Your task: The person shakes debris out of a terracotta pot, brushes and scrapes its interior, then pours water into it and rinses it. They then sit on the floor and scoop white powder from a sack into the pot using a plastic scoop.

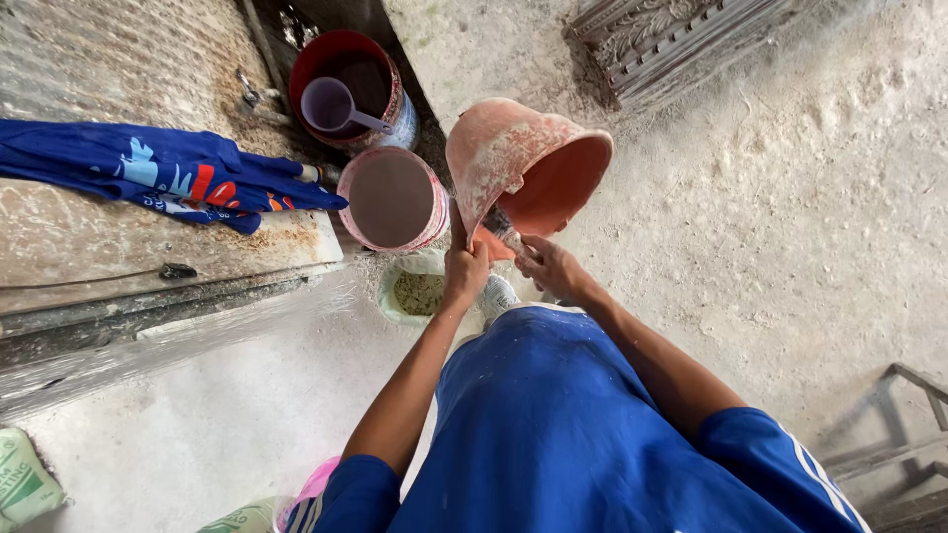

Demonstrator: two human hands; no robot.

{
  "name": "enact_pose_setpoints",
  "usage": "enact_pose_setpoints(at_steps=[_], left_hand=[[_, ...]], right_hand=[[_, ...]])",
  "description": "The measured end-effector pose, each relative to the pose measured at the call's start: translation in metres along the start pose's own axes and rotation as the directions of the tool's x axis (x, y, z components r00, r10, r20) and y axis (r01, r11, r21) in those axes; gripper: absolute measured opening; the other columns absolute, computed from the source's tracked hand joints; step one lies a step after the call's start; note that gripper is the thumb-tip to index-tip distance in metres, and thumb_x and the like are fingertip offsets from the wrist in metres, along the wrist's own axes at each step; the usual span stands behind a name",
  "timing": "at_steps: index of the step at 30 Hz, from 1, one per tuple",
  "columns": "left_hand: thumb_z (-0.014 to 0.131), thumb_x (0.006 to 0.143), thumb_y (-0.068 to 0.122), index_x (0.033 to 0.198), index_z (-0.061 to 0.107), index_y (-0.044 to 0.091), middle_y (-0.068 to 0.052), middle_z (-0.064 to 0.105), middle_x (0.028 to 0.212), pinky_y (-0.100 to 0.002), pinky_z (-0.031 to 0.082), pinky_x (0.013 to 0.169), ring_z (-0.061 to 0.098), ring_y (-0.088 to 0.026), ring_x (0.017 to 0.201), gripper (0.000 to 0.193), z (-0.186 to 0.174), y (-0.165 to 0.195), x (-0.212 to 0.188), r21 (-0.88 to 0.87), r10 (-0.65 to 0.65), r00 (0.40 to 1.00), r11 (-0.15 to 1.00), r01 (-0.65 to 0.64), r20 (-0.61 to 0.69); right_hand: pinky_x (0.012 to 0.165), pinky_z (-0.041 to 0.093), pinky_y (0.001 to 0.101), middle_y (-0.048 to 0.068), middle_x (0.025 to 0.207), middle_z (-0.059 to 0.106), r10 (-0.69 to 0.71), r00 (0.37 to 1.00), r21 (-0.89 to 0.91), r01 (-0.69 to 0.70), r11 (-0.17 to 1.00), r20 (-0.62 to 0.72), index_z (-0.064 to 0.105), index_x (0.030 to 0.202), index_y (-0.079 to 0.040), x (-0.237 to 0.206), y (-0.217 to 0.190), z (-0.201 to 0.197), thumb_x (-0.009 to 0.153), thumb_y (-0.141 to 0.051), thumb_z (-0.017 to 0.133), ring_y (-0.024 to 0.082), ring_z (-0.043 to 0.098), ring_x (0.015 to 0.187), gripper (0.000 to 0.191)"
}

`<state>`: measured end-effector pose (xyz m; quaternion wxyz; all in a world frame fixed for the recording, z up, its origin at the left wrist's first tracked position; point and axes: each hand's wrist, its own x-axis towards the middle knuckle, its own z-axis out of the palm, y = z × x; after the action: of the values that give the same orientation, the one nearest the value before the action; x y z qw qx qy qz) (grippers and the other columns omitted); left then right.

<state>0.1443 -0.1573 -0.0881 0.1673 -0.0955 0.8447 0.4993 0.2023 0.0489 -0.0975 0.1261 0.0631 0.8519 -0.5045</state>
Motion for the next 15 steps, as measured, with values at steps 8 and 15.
enact_pose_setpoints(at_steps=[8,15], left_hand=[[0.058,0.087,0.02,0.097,0.064,-0.006,-0.032,0.066,0.085,-0.057,0.051,0.073,0.062,-0.055,0.086,0.029,0.001,0.025,-0.006,0.283,0.345,0.932,0.91,-0.304,-0.107],[0.057,0.097,0.03,0.095,0.071,-0.004,-0.033,0.07,0.092,-0.055,0.054,0.082,0.067,-0.05,0.094,0.037,0.005,0.031,-0.002,0.373,0.032,0.999,0.928,-0.019,-0.029]], right_hand=[[0.071,0.06,0.0437,0.014,0.124,0.07,-0.021,0.999,-0.203,0.028,0.979,0.036,0.06,0.138,-0.017,0.038,-0.005,-0.022,0.101,-0.028,0.057,0.031,0.073,0.091,0.039],[0.072,0.059,0.0487,0.017,0.129,0.067,0.027,0.999,-0.401,-0.014,0.916,0.028,0.058,0.142,-0.013,0.05,-0.009,-0.024,0.099,-0.025,0.063,0.036,0.071,0.093,0.045]])
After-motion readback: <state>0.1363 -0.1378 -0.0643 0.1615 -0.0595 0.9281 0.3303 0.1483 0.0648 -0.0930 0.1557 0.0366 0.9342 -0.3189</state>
